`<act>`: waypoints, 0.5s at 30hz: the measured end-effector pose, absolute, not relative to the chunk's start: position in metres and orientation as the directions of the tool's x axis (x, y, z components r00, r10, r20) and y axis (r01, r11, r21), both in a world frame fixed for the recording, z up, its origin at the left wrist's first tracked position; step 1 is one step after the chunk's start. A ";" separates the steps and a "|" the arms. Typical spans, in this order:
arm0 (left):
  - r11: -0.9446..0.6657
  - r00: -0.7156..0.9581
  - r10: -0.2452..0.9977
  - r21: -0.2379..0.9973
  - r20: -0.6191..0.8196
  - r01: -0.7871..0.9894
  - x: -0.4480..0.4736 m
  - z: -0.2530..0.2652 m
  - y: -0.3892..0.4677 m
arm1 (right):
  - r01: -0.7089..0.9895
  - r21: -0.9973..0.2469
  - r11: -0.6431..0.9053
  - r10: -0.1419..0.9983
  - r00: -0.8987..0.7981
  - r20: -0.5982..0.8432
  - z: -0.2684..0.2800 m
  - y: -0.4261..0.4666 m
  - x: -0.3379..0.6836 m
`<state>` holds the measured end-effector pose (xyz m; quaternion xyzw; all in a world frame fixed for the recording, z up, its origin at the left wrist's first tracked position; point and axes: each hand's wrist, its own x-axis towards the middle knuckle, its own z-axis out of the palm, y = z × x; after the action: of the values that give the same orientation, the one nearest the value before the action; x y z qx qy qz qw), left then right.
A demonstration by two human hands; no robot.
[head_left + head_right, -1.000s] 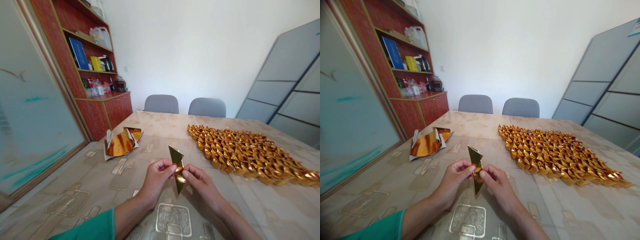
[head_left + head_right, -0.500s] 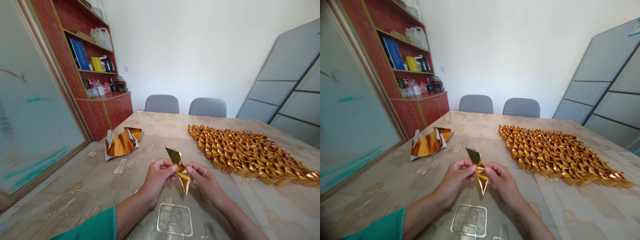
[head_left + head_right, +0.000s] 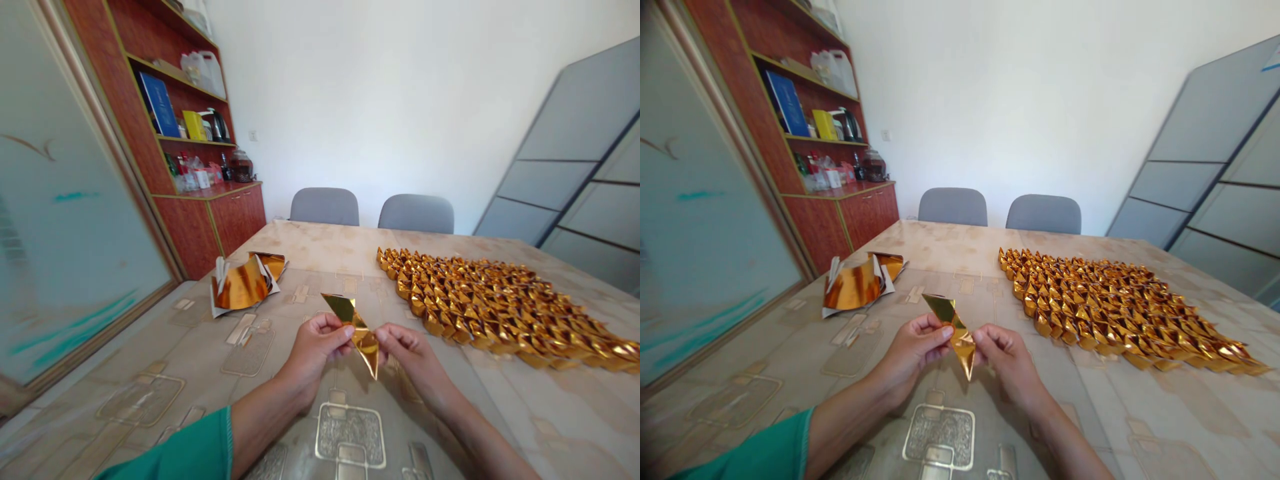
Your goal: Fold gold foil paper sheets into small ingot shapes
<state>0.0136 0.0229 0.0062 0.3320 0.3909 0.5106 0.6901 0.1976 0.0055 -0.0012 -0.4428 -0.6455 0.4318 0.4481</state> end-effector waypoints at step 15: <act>0.476 0.322 0.877 0.736 -0.357 -0.481 0.012 0.006 0.017 | 0.230 -0.761 0.607 0.773 -0.396 0.496 0.002 0.005 0.206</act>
<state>0.0124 0.0170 0.0060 0.2602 0.3806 0.4405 0.7703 0.2057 0.0053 0.0022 -0.3221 -0.7779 0.3048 0.4453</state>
